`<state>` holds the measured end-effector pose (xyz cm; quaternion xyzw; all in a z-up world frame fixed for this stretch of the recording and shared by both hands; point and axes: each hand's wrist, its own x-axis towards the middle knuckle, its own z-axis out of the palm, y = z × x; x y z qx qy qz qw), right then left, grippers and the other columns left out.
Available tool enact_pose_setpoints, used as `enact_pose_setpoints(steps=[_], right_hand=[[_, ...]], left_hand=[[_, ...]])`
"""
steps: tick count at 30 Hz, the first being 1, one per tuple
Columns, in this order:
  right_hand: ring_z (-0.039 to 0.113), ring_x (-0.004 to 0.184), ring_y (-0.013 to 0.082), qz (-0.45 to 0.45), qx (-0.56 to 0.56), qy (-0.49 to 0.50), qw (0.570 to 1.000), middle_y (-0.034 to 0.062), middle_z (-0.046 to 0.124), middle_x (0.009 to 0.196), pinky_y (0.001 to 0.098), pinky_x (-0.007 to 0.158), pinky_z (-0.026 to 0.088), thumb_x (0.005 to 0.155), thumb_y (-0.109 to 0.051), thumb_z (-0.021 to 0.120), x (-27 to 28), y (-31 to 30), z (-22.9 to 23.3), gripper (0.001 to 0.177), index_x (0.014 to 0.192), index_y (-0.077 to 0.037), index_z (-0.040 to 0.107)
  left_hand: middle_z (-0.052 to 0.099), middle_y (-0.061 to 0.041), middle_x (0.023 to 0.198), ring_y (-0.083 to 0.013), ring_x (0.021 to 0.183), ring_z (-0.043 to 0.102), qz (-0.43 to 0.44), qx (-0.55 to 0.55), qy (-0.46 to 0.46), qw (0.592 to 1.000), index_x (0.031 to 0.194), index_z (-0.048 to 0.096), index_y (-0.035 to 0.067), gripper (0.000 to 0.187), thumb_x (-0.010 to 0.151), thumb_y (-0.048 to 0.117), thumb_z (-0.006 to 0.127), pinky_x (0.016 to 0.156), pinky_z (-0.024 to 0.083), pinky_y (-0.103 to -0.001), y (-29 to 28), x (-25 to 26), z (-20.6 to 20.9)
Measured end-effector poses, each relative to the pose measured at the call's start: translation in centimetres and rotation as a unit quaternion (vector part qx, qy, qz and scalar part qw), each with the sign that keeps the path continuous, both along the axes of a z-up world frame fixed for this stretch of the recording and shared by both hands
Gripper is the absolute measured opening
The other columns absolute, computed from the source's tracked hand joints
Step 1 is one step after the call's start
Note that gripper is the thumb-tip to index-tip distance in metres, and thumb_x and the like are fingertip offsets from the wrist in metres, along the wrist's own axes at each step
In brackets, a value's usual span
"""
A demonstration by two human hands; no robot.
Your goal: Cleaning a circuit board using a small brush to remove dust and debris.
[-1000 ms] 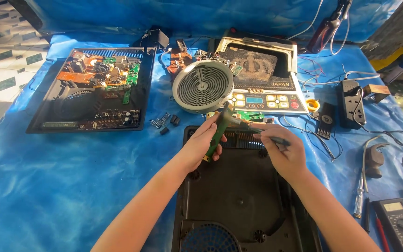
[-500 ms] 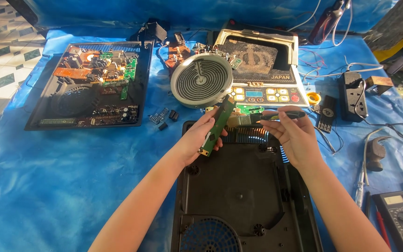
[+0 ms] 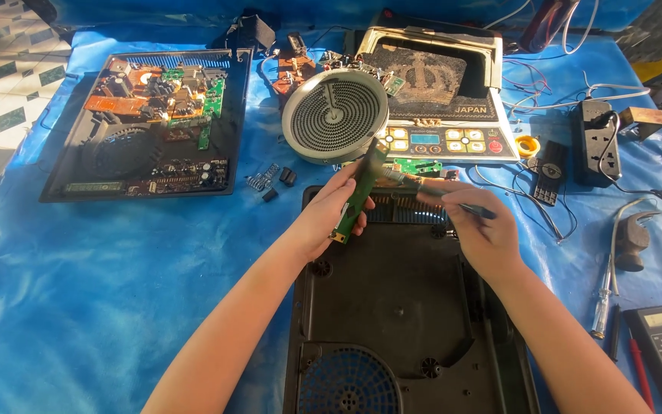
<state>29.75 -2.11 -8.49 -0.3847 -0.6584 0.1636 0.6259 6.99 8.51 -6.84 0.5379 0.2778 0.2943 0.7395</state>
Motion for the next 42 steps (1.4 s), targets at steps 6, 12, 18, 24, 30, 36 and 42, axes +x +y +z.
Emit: enact_pose_setpoints(steps=[6,12,18,24,30,36,42], right_hand=[[0.069,0.112,0.0496,0.028,0.003,0.022,0.999,0.0346,0.065,0.127,0.0592,0.091,0.061,0.108,-0.004,0.048,-0.3,0.0,0.4,0.011,0.113,0.005,0.052],[0.070,0.106,0.0521,0.016,-0.021,-0.024,0.999,0.0340,0.068,0.122,0.0638,0.083,0.061,0.106,-0.008,0.054,-0.9,-0.6,1.1,0.015,0.113,0.003,0.061],[0.071,0.111,0.0478,0.035,-0.029,-0.072,0.996,0.0302,0.069,0.128,0.0593,0.087,0.060,0.098,0.001,0.060,-0.3,-0.1,0.4,0.015,0.109,0.000,0.071],[0.069,0.112,0.0522,0.078,-0.051,-0.051,0.994,0.0320,0.070,0.127,0.0592,0.086,0.061,0.098,0.001,0.060,-0.7,-0.6,0.8,0.017,0.108,0.002,0.072],[0.074,0.110,0.0438,0.103,-0.091,-0.050,0.989,0.0254,0.073,0.125,0.0563,0.088,0.061,0.099,-0.003,0.059,-1.3,-1.1,1.1,0.017,0.110,-0.005,0.071],[0.074,0.109,0.0443,0.113,-0.119,-0.034,0.986,0.0263,0.073,0.124,0.0562,0.088,0.061,0.101,-0.006,0.056,-0.9,-1.1,0.6,0.016,0.112,-0.005,0.069],[0.073,0.113,0.0427,0.129,-0.107,-0.025,0.986,0.0294,0.069,0.131,0.0530,0.095,0.059,0.104,-0.007,0.051,0.3,-0.4,0.2,0.018,0.114,-0.003,0.066]], left_hand=[[0.064,-0.027,0.108,-0.0286,0.082,0.069,-0.001,0.000,0.001,1.000,0.161,0.034,0.010,0.048,0.114,0.020,0.029,0.068,0.065,-0.040,0.3,0.1,-0.5],[0.065,-0.030,0.119,-0.0377,0.103,0.071,0.015,-0.025,-0.025,0.999,0.162,0.032,0.011,0.050,0.113,0.016,0.029,0.086,0.065,-0.053,-0.4,0.0,1.1],[0.062,-0.027,0.127,-0.0379,0.113,0.068,0.001,-0.045,-0.028,0.999,0.165,0.027,0.018,0.051,0.114,0.018,0.028,0.095,0.062,-0.055,-0.1,0.1,0.5],[0.055,-0.030,0.133,-0.0394,0.117,0.065,0.023,-0.061,-0.077,0.995,0.167,0.017,0.013,0.054,0.114,0.018,0.028,0.099,0.059,-0.058,-0.5,-0.2,1.6],[0.058,-0.024,0.124,-0.0344,0.113,0.067,0.041,-0.043,-0.071,0.996,0.166,0.020,0.016,0.053,0.114,0.020,0.027,0.096,0.062,-0.051,-0.2,-0.2,0.9],[0.057,-0.026,0.123,-0.0356,0.111,0.067,0.054,-0.062,-0.077,0.994,0.167,0.017,0.015,0.054,0.114,0.019,0.027,0.096,0.062,-0.052,0.1,-0.1,0.5],[0.057,-0.024,0.124,-0.0323,0.112,0.062,0.046,-0.052,-0.059,0.996,0.166,0.022,0.017,0.052,0.114,0.020,0.027,0.100,0.059,-0.054,-0.1,-0.3,1.6]])
